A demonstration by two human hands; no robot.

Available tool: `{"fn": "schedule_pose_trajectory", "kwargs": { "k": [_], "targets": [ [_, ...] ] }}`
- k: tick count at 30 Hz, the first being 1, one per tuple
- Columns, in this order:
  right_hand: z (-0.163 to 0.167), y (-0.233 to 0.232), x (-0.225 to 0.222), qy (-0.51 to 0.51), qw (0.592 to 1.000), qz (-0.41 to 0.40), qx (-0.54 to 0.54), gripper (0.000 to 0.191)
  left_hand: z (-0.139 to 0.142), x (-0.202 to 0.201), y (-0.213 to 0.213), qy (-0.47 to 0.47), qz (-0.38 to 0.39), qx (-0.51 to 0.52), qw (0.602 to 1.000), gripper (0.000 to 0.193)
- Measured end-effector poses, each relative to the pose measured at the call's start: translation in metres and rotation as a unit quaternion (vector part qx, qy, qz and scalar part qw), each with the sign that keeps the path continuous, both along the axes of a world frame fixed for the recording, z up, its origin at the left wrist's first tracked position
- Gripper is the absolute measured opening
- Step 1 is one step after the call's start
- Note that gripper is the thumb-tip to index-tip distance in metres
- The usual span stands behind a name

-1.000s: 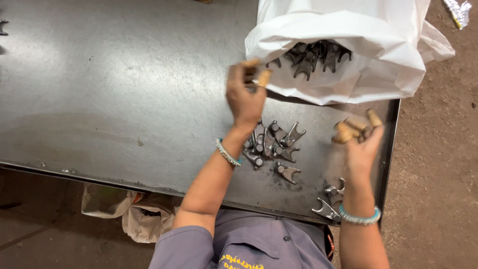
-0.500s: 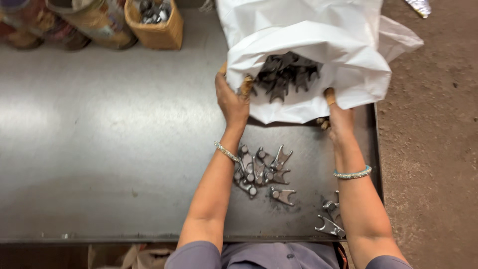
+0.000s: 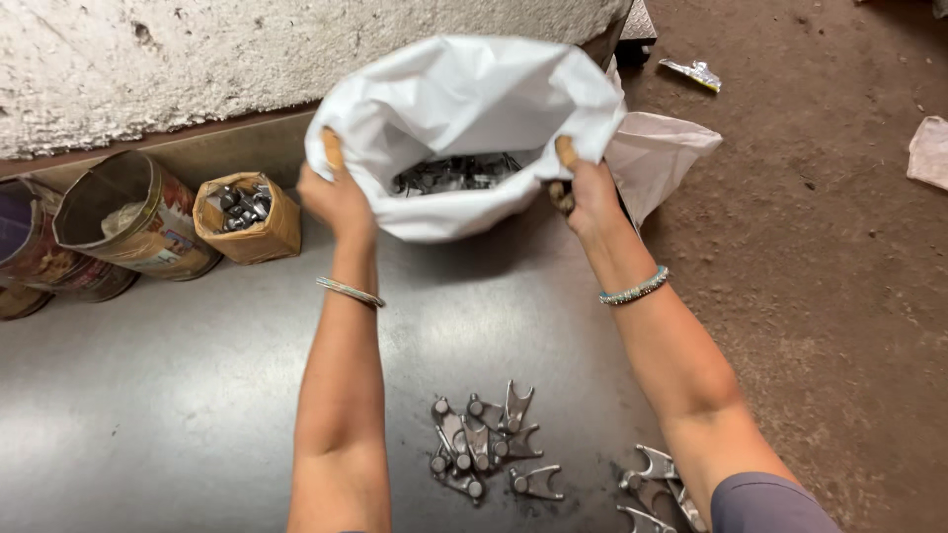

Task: The person stands at a metal workbench handling small metal fork-shaped castings, picking them up one at a time, turning and rubbing them with their fingers, and placing them in a pile on the bench. They occasionally toss castings into a white bag on the table and gather pieces from the pile to rework them.

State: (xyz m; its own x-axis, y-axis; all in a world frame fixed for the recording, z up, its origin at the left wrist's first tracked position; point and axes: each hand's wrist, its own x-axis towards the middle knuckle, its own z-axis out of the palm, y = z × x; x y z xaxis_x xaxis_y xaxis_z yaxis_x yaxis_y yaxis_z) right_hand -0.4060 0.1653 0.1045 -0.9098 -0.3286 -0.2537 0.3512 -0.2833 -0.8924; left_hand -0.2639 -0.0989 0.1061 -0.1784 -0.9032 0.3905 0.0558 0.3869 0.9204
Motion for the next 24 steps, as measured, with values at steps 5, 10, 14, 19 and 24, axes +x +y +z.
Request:
{"fn": "schedule_pose_trajectory", "kwargs": {
  "k": [5,10,14,19,24],
  "targets": [
    [-0.006,0.024,0.01,0.035,0.999,-0.013,0.039,0.034,-0.014,0.012,-0.016,0.069,-0.017,-0.047,0.996,0.029],
    [-0.016,0.059,0.045,0.057,0.995,0.05,0.066,0.036,-0.062,0.041,0.02,0.038,0.013,-0.131,0.991,0.033],
    [-0.031,0.081,0.065,0.082,0.99,0.068,0.098,0.041,-0.055,0.064,0.053,0.016,0.019,-0.07,0.997,0.035],
    [-0.05,0.116,0.073,0.065,0.976,0.187,0.088,0.044,-0.033,0.095,0.085,-0.019,0.023,-0.053,0.998,0.046],
    [-0.051,0.161,0.115,0.069,0.968,0.212,0.119,0.048,-0.027,0.089,0.133,-0.043,-0.013,-0.352,0.935,0.032]
  ]
}}
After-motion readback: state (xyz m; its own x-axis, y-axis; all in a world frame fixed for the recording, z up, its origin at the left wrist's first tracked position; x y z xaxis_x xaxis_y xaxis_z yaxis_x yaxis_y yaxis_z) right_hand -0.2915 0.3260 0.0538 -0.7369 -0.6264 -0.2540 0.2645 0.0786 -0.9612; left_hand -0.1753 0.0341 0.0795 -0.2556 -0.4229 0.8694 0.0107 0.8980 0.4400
